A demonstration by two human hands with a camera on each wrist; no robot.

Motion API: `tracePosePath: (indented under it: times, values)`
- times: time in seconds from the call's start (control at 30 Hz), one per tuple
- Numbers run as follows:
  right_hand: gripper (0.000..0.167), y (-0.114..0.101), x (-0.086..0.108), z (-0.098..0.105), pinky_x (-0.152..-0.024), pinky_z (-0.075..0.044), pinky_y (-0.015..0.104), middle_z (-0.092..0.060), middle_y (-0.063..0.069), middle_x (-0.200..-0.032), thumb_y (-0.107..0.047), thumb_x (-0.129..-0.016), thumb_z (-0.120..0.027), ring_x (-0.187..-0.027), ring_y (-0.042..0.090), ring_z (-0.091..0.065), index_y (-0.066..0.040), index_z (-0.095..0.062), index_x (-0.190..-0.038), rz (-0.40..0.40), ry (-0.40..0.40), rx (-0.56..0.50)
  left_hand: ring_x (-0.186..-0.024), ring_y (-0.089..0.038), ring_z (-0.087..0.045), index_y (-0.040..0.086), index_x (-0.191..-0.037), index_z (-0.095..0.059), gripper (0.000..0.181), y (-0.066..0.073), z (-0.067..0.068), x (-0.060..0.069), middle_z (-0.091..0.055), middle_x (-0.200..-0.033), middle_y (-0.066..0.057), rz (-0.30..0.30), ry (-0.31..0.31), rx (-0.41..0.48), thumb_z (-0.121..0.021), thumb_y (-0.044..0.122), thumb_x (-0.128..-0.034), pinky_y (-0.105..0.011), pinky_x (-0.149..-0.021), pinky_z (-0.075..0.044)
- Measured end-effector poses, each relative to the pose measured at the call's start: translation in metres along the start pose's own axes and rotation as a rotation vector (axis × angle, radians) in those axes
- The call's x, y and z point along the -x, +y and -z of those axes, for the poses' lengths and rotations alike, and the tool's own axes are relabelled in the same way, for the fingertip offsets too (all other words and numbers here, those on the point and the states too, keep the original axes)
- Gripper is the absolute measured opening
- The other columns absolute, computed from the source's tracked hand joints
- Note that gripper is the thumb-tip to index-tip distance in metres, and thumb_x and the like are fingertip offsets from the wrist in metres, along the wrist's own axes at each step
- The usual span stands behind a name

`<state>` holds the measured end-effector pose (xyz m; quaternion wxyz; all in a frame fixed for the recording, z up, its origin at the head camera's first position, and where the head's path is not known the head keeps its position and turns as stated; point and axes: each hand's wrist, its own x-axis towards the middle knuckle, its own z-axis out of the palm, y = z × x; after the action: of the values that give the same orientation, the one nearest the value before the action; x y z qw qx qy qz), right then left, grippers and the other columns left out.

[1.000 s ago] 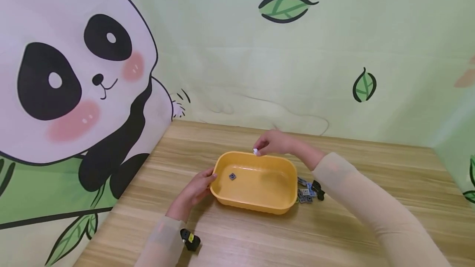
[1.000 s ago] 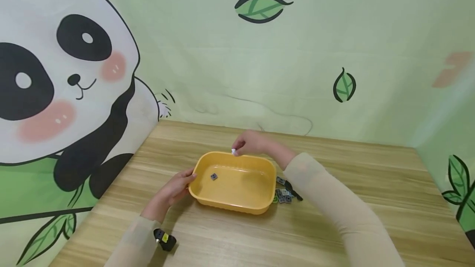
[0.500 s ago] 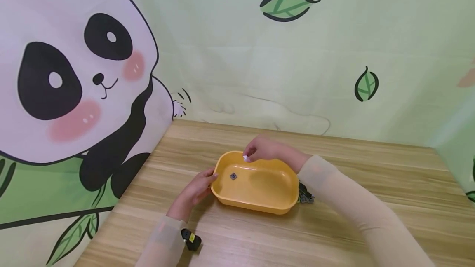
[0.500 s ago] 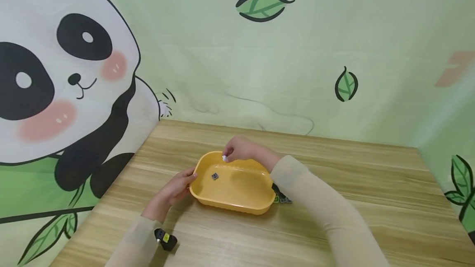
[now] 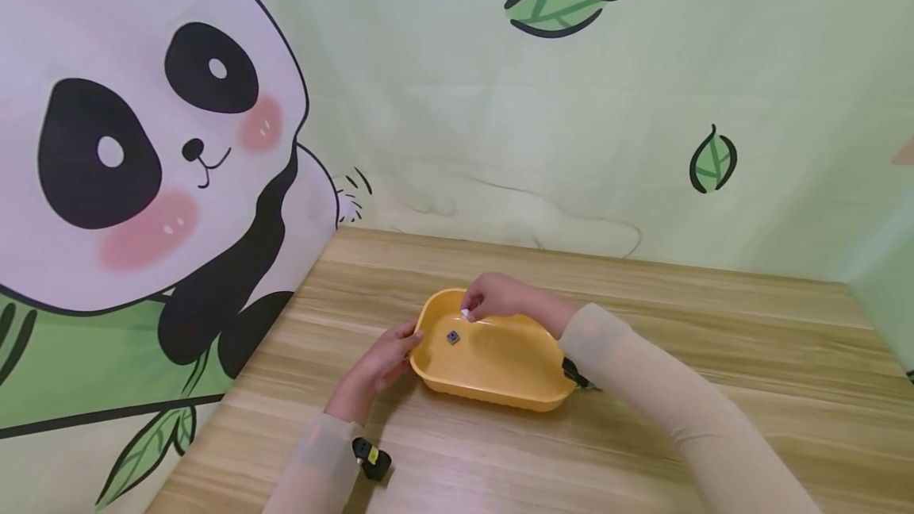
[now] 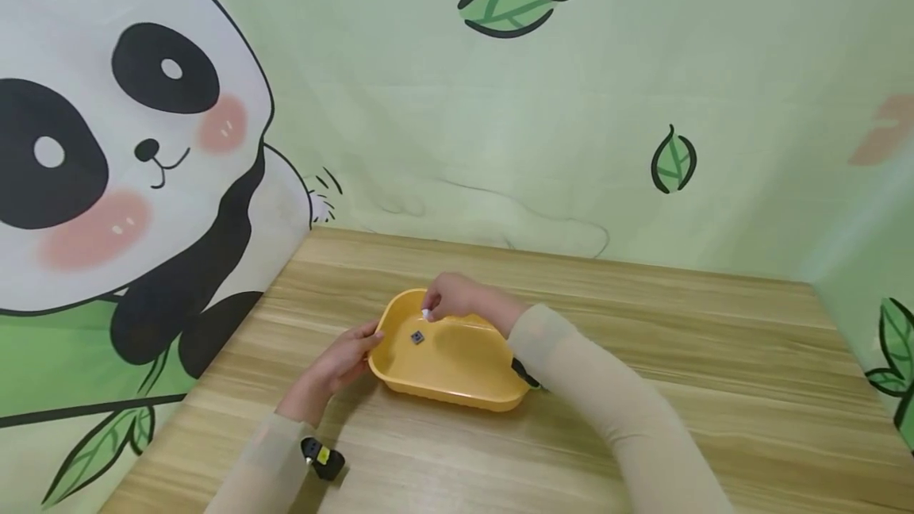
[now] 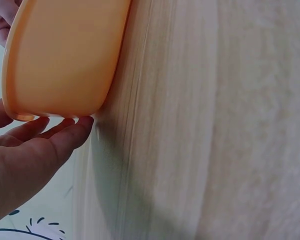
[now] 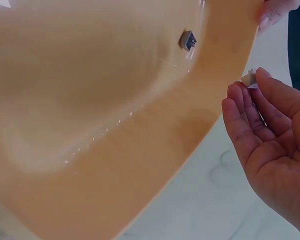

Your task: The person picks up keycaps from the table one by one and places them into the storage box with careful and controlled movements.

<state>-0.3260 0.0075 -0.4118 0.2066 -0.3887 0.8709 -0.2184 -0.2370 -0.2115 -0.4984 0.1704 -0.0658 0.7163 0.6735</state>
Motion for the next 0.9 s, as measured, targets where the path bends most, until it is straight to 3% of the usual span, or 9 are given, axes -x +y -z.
tracePosePath:
  times: [0.43,0.67,0.9]
  values:
    - [0.023,0.004,-0.013,-0.017,-0.099,-0.057,0.032,-0.076,0.013,-0.114,-0.008,-0.096,-0.068,-0.105,0.021,-0.069,-0.001,-0.072,-0.117,-0.095,-0.057,0.026,-0.134,-0.033,-0.052,-0.005,-0.160,-0.023,0.053,-0.001,-0.001,0.000,-0.034,-0.161,-0.032,-0.011,0.010,0.012,-0.037,0.009,-0.1100,-0.043,-0.109,-0.053]
    - [0.021,0.003,-0.015,-0.021,-0.097,-0.058,0.030,-0.077,0.015,-0.113,-0.005,-0.095,-0.069,-0.104,0.022,-0.071,0.001,-0.073,-0.115,-0.088,-0.062,0.048,-0.132,-0.031,-0.053,-0.004,-0.160,-0.022,0.054,-0.001,0.000,0.000,-0.033,-0.161,-0.033,-0.022,0.002,0.013,-0.036,0.009,-0.1099,-0.038,-0.105,-0.055]
    - [0.019,0.003,-0.014,-0.023,-0.089,-0.058,0.027,-0.077,0.015,-0.109,-0.004,-0.095,-0.067,-0.095,0.019,-0.070,0.002,-0.075,-0.112,-0.087,-0.073,0.077,-0.132,-0.032,-0.053,-0.004,-0.160,-0.022,0.054,-0.001,-0.001,0.000,-0.034,-0.160,-0.033,-0.025,0.002,0.022,-0.036,0.008,-0.1097,-0.042,-0.108,-0.053]
